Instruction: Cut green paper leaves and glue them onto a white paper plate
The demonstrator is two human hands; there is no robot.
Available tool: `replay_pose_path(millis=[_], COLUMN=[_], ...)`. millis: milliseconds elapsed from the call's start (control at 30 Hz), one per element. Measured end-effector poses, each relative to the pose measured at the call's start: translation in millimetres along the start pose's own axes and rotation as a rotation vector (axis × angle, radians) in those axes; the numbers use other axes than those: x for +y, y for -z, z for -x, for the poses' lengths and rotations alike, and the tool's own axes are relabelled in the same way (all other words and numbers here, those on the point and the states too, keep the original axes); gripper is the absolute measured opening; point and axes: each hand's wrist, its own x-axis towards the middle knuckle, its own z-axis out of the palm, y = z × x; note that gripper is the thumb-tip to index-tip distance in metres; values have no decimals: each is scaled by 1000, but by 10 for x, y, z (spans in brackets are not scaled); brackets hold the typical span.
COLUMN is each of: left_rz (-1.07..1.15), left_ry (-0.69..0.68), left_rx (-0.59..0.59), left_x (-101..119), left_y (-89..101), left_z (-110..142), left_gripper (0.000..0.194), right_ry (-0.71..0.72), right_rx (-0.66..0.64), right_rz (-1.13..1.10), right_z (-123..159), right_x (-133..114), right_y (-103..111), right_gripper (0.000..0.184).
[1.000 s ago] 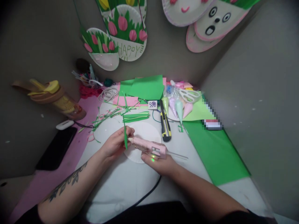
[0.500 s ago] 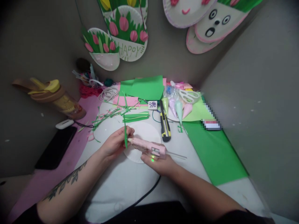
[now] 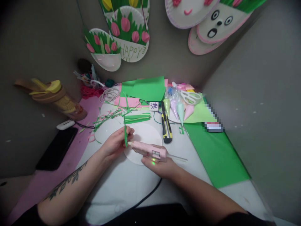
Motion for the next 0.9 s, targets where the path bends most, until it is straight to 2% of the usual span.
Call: replay_pose_path(millis=[400, 700, 900], left_rz=[19, -4, -20], left_ry=[-9, -30, -56], left_rx=[-2, 19, 40], left_x=[6, 20, 14], left_y=[45, 49, 33], left_z=[-30, -28, -23], left_gripper=[31, 31, 31], right_ry=[124, 67, 39], right_rx=[-51, -70, -124], right_rz=[54, 70, 72], right_z=[-30, -41, -28], right_x=[-4, -94, 25], right_y=[12, 6, 12], right_gripper=[44, 40, 34])
